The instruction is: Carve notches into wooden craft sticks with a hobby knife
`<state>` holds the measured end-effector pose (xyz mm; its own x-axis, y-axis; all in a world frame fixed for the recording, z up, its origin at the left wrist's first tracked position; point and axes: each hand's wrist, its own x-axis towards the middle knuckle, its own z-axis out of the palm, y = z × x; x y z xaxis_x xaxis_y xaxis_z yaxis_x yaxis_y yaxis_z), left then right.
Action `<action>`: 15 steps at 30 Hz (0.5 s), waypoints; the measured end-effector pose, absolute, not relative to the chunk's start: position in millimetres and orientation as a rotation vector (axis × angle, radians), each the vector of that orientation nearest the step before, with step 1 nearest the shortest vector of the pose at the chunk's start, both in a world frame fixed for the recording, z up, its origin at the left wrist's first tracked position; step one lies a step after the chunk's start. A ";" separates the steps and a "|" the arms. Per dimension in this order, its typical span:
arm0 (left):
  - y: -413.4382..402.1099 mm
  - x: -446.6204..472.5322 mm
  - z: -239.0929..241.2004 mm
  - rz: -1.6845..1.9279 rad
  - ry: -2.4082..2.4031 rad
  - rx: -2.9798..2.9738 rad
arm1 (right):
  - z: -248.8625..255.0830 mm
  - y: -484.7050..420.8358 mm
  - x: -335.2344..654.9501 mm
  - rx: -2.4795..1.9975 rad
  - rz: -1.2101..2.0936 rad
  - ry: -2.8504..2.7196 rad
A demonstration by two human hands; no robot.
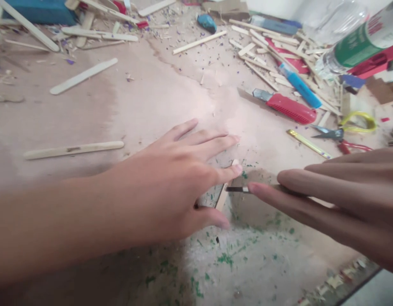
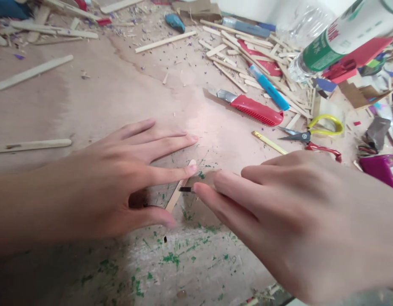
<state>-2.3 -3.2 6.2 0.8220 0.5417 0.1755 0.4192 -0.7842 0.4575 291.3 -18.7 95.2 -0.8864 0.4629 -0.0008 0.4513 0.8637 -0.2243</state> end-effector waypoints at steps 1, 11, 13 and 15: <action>-3.7 -2.7 5.2 0.437 0.729 2.602 | 92.3 -18.9 292.4 -0.633 0.314 -3.010; -6.1 -10.4 -4.1 0.490 0.752 2.567 | 63.4 -41.6 312.0 -0.568 0.020 -3.000; -6.2 -10.3 -4.1 0.485 0.749 2.584 | 60.7 -41.2 312.9 -0.635 0.088 -2.975; -6.3 -9.7 -3.4 0.475 0.740 2.602 | 60.8 -36.7 313.9 -0.673 0.178 -2.979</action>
